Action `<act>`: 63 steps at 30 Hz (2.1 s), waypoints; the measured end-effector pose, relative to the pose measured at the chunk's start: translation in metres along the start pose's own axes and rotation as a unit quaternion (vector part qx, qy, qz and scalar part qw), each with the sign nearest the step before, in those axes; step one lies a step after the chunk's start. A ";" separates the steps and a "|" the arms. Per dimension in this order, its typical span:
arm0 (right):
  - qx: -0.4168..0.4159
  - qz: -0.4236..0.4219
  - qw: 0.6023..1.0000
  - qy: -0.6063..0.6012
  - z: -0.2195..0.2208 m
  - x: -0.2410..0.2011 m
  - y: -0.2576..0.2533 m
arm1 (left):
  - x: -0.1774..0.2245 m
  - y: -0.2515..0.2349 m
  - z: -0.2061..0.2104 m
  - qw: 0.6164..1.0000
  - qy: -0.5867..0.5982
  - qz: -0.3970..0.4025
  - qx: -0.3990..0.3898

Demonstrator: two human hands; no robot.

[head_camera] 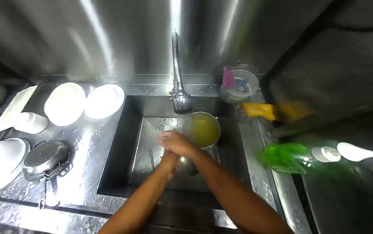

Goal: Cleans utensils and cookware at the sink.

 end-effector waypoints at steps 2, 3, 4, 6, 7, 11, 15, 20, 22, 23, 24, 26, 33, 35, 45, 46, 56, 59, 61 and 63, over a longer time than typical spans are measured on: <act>0.001 0.031 0.999 -0.017 -0.028 0.008 0.018 | 0.009 0.004 -0.003 0.999 -0.029 0.000 -0.016; 0.018 0.031 0.999 -0.026 -0.043 0.011 0.024 | 0.013 0.004 -0.004 0.999 -0.043 0.003 -0.022; 0.042 0.028 0.998 -0.028 -0.057 0.014 0.027 | 0.016 0.004 -0.006 0.998 -0.057 0.004 -0.030; 0.080 0.022 0.996 -0.028 -0.076 0.023 0.031 | 0.024 0.005 -0.009 0.997 -0.066 0.006 -0.040; 0.091 0.019 0.995 -0.025 -0.081 0.030 0.032 | 0.028 0.004 -0.009 0.997 -0.060 0.004 -0.045; 0.032 0.035 0.999 -0.016 -0.066 0.067 0.036 | 0.038 0.002 -0.014 0.999 0.000 -0.005 -0.054; 0.068 0.054 0.994 -0.069 -0.051 0.084 0.042 | 0.036 -0.011 -0.027 0.998 -0.036 0.036 -0.042; 0.227 0.016 0.963 0.141 -0.013 0.056 0.064 | 0.020 -0.006 -0.013 0.998 -0.003 0.004 -0.064; 0.307 -0.105 0.925 0.195 0.018 0.053 0.075 | 0.012 -0.004 -0.006 0.994 0.097 -0.009 -0.045; 0.331 -0.154 0.910 0.198 0.029 0.058 0.080 | 0.007 -0.005 -0.005 0.990 0.138 -0.011 -0.040; 0.316 -0.162 0.917 0.181 0.034 0.065 0.082 | 0.002 -0.006 -0.005 0.986 0.160 -0.010 -0.033; 0.244 -0.106 0.958 0.109 0.024 0.078 0.080 | -0.008 -0.010 -0.005 0.984 0.177 -0.007 -0.030; 0.160 0.046 0.978 -0.122 -0.046 0.061 0.073 | -0.030 0.001 0.026 0.973 0.204 -0.066 -0.089; 0.100 0.061 0.978 -0.170 -0.047 0.047 0.064 | -0.028 0.005 0.033 0.970 0.215 -0.064 -0.092; 0.122 0.015 0.988 -0.095 -0.074 0.007 0.064 | 0.021 0.000 0.038 0.963 0.243 0.060 -0.096; 0.155 0.005 0.984 -0.085 -0.077 0.009 0.065 | 0.030 -0.003 0.034 0.963 0.240 0.093 -0.085; 0.210 -0.112 0.969 -0.069 0.030 0.048 0.073 | 0.080 -0.005 0.006 0.984 -0.031 0.173 -0.026; 0.217 -0.155 0.963 0.040 0.038 0.072 0.083 | 0.079 -0.009 -0.014 0.988 -0.039 0.148 -0.012; 0.264 -0.173 0.941 0.124 0.024 0.085 0.080 | 0.075 -0.010 -0.027 0.993 -0.035 0.114 -0.024; 0.256 -0.108 0.946 0.165 0.000 0.086 0.072 | 0.063 -0.012 -0.032 0.997 -0.030 0.059 -0.048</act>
Point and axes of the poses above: each hand's wrist, its own y-axis away from the middle knuckle, its own z-axis out of the palm, x = y × z, the point moved 9 cm from there along -y, towards the middle knuckle, and after that the axes turned 15 degrees about z, right-handed, at the moved point
